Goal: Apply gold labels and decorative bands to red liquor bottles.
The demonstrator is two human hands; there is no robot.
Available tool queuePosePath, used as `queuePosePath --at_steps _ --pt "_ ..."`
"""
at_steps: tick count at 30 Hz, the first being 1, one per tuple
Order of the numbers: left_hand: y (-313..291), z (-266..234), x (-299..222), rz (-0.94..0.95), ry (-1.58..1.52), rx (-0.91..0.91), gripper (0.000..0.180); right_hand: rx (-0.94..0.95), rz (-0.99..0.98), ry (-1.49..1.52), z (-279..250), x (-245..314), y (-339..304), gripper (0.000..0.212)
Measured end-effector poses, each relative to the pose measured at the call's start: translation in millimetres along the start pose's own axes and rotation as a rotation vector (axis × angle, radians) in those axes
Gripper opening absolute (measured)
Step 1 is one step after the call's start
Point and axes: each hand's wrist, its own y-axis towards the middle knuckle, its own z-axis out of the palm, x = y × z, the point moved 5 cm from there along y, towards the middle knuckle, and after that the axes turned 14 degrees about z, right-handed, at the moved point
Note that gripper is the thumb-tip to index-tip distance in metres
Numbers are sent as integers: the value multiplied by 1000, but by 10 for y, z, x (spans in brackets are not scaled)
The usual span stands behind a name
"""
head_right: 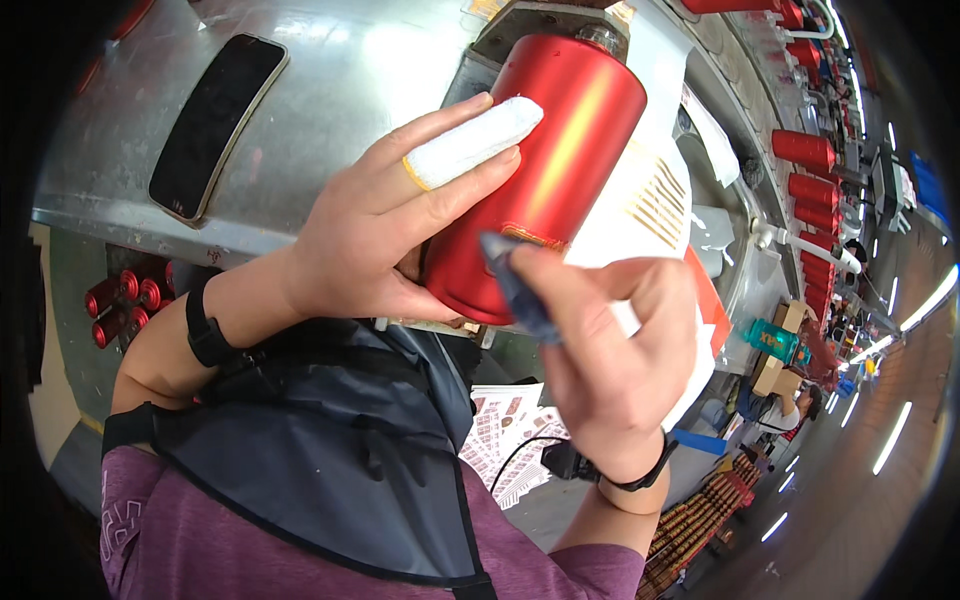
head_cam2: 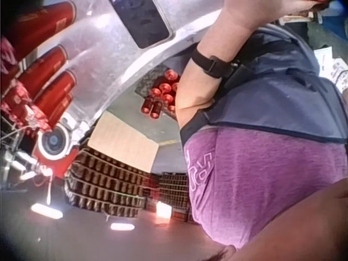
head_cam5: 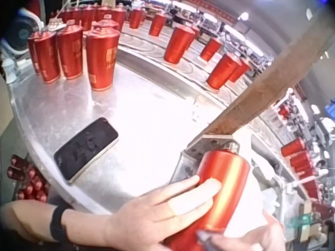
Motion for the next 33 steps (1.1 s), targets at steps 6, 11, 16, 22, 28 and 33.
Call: queuePosePath --at_steps 6,11,16,22,28,33 --pt "-4 0 3 -7 14 25 103 13 10 44 8 -3 -64 52" --pt "2 -25 -5 1 13 2 104 59 35 134 48 -14 -174 49" --pt "-28 -23 -3 -6 9 24 104 -22 62 201 2 -109 -182 48" --pt "-78 -7 17 -98 -101 49 107 28 37 241 88 -72 -304 47" --pt "-80 -22 7 -80 -60 34 101 -47 126 265 28 -171 -309 42" --pt "-69 -27 5 -71 -39 28 102 -135 159 291 131 -235 -279 40"
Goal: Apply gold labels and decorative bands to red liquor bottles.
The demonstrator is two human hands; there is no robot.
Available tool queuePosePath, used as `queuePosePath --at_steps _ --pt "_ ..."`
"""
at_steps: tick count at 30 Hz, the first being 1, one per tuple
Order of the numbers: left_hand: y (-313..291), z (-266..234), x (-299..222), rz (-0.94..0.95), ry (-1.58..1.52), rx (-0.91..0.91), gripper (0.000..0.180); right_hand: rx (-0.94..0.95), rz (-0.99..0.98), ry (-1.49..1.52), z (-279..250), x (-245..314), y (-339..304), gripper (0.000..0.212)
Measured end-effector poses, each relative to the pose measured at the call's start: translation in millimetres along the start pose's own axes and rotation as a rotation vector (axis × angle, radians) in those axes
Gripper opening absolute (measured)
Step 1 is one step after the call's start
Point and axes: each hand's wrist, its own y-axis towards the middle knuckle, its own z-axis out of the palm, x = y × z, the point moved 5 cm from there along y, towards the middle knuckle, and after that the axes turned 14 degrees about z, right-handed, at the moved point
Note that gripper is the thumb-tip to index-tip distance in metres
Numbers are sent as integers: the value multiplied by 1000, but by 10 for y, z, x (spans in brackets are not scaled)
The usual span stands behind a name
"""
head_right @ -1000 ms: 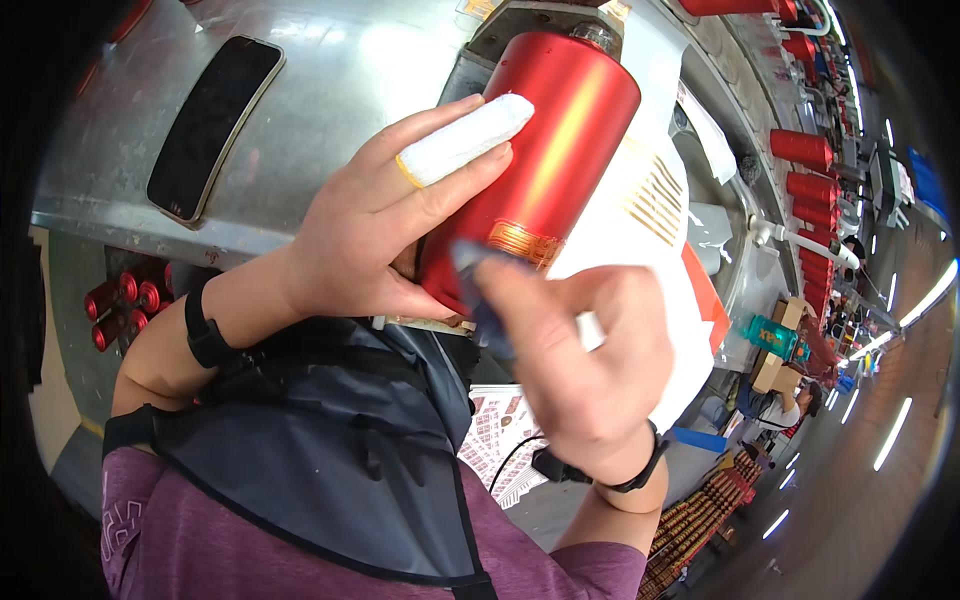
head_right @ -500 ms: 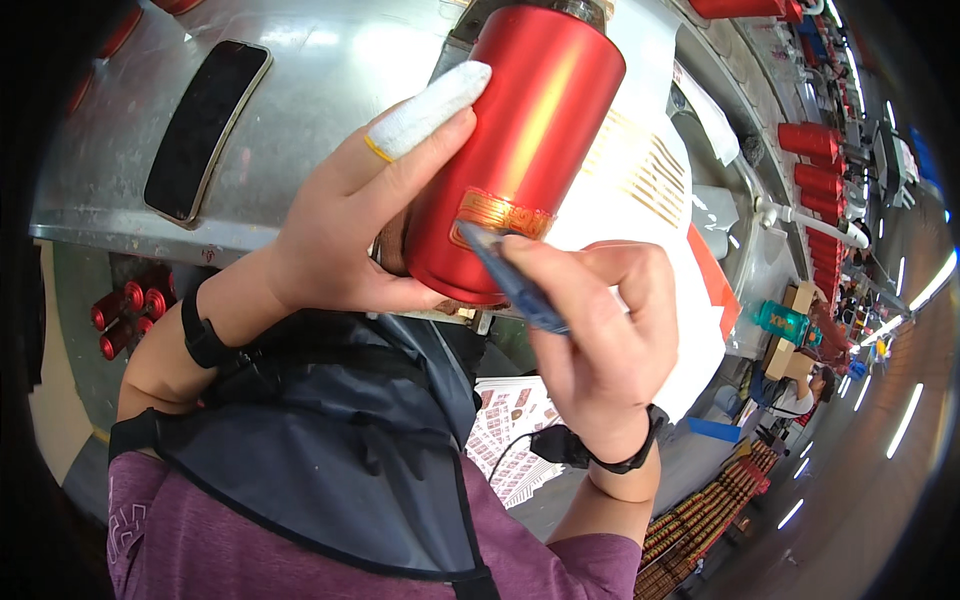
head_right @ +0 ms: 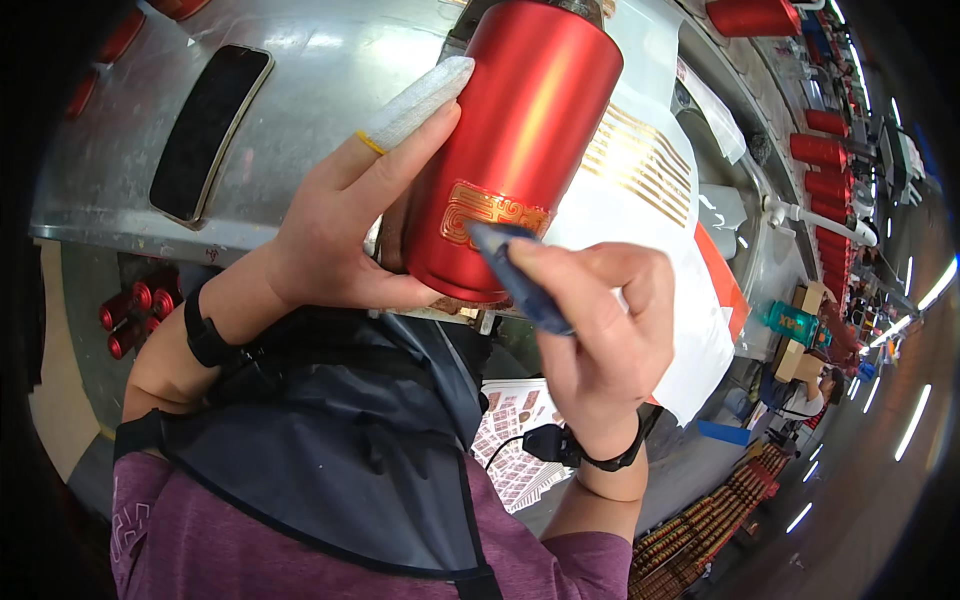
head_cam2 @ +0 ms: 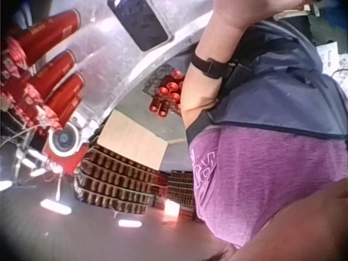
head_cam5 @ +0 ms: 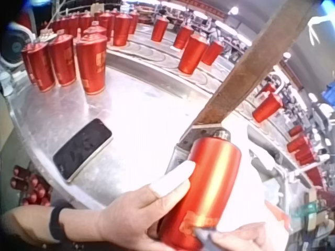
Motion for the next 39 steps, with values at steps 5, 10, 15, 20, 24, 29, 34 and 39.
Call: queuePosePath --at_steps 5,10,15,20,24,29,34,39 --pt "-13 6 6 19 -6 -28 106 124 -6 26 -41 -27 -86 39" --pt "34 -4 -6 19 -3 11 111 -40 80 10 -151 -60 -81 39" --pt "43 64 20 17 36 10 118 47 -79 -91 -13 142 -59 43" --pt "38 90 35 4 12 11 122 48 -34 -62 -12 84 53 41" --pt "19 107 -3 -49 -109 69 126 11 3 -53 -74 -13 80 42" --pt "-5 94 45 -86 -110 117 128 56 -136 -13 -26 56 17 42" --pt "-35 78 75 -73 -120 95 129 33 -148 -23 -17 54 43 49" --pt "-78 59 89 -152 -138 166 130 -8 -14 -53 -55 -42 105 46"
